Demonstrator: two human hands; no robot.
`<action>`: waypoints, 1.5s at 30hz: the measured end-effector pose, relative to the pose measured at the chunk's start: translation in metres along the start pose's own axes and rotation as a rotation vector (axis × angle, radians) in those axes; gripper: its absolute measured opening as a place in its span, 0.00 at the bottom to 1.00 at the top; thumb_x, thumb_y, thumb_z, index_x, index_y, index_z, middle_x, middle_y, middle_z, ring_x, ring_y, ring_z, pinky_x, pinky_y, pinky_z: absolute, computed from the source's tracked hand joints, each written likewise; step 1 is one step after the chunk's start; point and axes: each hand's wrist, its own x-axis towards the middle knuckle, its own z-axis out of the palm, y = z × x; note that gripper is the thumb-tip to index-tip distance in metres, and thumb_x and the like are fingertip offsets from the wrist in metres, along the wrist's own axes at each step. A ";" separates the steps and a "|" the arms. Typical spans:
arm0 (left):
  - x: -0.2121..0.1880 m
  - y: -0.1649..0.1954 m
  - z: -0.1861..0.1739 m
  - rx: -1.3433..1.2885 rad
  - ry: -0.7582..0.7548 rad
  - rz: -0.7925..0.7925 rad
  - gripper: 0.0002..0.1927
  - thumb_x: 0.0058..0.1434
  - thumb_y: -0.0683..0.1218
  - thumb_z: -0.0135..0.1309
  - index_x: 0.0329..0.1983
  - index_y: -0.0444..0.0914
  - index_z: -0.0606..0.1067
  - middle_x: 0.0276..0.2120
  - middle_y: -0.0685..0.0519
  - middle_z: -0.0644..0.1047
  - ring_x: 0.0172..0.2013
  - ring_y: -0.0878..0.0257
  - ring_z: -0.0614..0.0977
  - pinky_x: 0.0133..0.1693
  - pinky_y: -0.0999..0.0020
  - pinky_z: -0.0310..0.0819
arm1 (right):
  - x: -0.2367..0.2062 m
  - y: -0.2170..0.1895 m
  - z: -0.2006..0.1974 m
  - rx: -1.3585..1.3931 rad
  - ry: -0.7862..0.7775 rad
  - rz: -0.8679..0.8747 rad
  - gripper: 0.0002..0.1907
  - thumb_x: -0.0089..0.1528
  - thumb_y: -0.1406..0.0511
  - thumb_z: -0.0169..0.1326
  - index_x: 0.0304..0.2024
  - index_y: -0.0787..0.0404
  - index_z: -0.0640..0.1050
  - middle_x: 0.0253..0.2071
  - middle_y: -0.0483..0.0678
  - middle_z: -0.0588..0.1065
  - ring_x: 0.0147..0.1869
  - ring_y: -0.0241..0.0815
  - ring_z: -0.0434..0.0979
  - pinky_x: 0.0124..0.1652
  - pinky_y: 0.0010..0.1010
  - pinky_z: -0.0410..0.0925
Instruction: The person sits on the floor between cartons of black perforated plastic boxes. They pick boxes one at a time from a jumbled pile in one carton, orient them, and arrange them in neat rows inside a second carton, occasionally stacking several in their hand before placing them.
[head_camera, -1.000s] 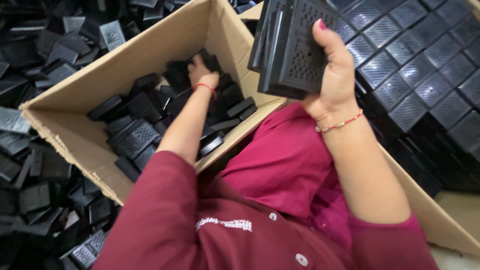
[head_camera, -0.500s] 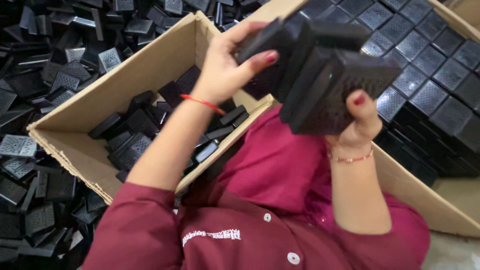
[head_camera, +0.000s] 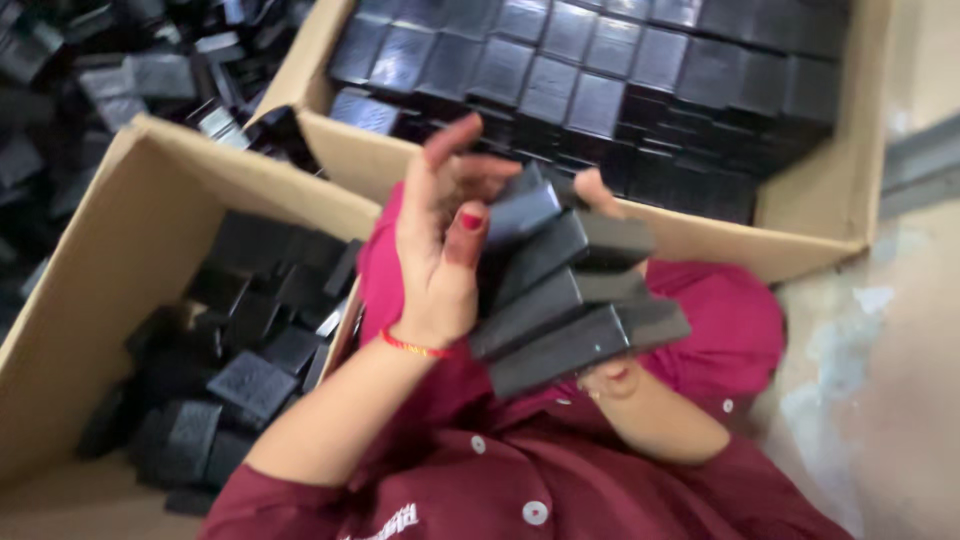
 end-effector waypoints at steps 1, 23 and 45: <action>-0.003 -0.009 0.009 -0.073 -0.005 -0.056 0.43 0.74 0.70 0.47 0.75 0.32 0.58 0.56 0.45 0.75 0.54 0.59 0.77 0.61 0.63 0.72 | -0.016 0.008 -0.004 -0.037 -0.039 -0.162 0.58 0.60 0.41 0.62 0.79 0.55 0.48 0.70 0.52 0.62 0.70 0.46 0.66 0.71 0.44 0.61; -0.049 -0.069 0.043 0.235 -0.266 -0.321 0.57 0.57 0.66 0.66 0.79 0.37 0.51 0.62 0.45 0.72 0.62 0.58 0.74 0.68 0.65 0.69 | -0.076 -0.016 -0.101 -0.380 -0.065 -0.269 0.48 0.53 0.44 0.69 0.66 0.55 0.62 0.79 0.57 0.51 0.79 0.58 0.57 0.74 0.48 0.58; -0.081 -0.064 0.027 0.204 -0.589 -0.485 0.80 0.48 0.53 0.74 0.75 0.32 0.18 0.73 0.35 0.58 0.76 0.44 0.61 0.76 0.53 0.49 | -0.124 0.030 -0.149 -0.343 -0.119 0.135 0.74 0.52 0.49 0.70 0.79 0.54 0.29 0.82 0.54 0.39 0.84 0.51 0.44 0.76 0.46 0.49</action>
